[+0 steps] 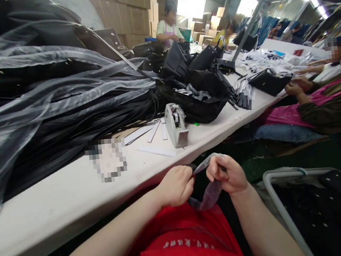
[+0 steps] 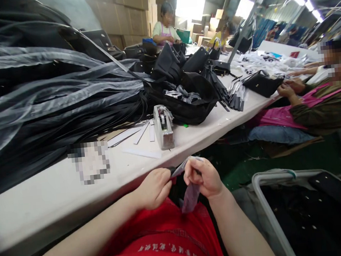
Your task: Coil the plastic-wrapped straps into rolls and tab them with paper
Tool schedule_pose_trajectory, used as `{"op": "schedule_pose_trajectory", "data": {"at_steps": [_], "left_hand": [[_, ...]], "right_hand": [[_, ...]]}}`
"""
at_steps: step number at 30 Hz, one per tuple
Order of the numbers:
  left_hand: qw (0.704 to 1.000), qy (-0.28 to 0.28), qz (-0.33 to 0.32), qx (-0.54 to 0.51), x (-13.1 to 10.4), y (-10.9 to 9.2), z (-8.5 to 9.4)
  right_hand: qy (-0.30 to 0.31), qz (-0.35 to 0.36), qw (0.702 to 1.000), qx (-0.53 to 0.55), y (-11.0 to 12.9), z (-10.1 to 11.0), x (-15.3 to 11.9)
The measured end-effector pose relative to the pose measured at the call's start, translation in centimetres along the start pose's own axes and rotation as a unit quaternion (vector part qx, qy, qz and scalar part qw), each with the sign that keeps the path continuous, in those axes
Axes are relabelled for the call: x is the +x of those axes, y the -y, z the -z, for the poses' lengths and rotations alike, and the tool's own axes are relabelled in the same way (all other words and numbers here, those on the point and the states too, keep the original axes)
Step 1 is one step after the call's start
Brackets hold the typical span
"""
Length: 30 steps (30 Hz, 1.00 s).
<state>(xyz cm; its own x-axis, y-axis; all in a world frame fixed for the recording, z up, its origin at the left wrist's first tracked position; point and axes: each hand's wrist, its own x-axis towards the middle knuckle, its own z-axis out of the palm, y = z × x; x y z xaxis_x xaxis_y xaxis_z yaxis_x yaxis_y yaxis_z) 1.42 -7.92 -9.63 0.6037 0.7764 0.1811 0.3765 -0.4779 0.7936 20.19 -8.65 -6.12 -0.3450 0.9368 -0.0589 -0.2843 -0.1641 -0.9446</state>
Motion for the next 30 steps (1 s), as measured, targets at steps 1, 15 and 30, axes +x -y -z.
{"op": "schedule_pose_trajectory", "data": {"at_steps": [1, 15, 30], "left_hand": [[0.999, 0.021, 0.001, 0.039, -0.4, -0.3, -0.2], [0.841, -0.116, 0.140, -0.510, -0.5, -3.5, 1.6], [0.993, -0.058, 0.074, -0.068, -2.3, -2.1, -0.6]], "right_hand": [[-0.020, -0.007, 1.000, 0.011, -0.3, 0.6, 0.4], [0.099, 0.004, 0.952, -0.288, -4.4, -2.8, 0.0], [-0.111, 0.090, 0.896, -0.420, 2.2, 2.6, 0.7]]}}
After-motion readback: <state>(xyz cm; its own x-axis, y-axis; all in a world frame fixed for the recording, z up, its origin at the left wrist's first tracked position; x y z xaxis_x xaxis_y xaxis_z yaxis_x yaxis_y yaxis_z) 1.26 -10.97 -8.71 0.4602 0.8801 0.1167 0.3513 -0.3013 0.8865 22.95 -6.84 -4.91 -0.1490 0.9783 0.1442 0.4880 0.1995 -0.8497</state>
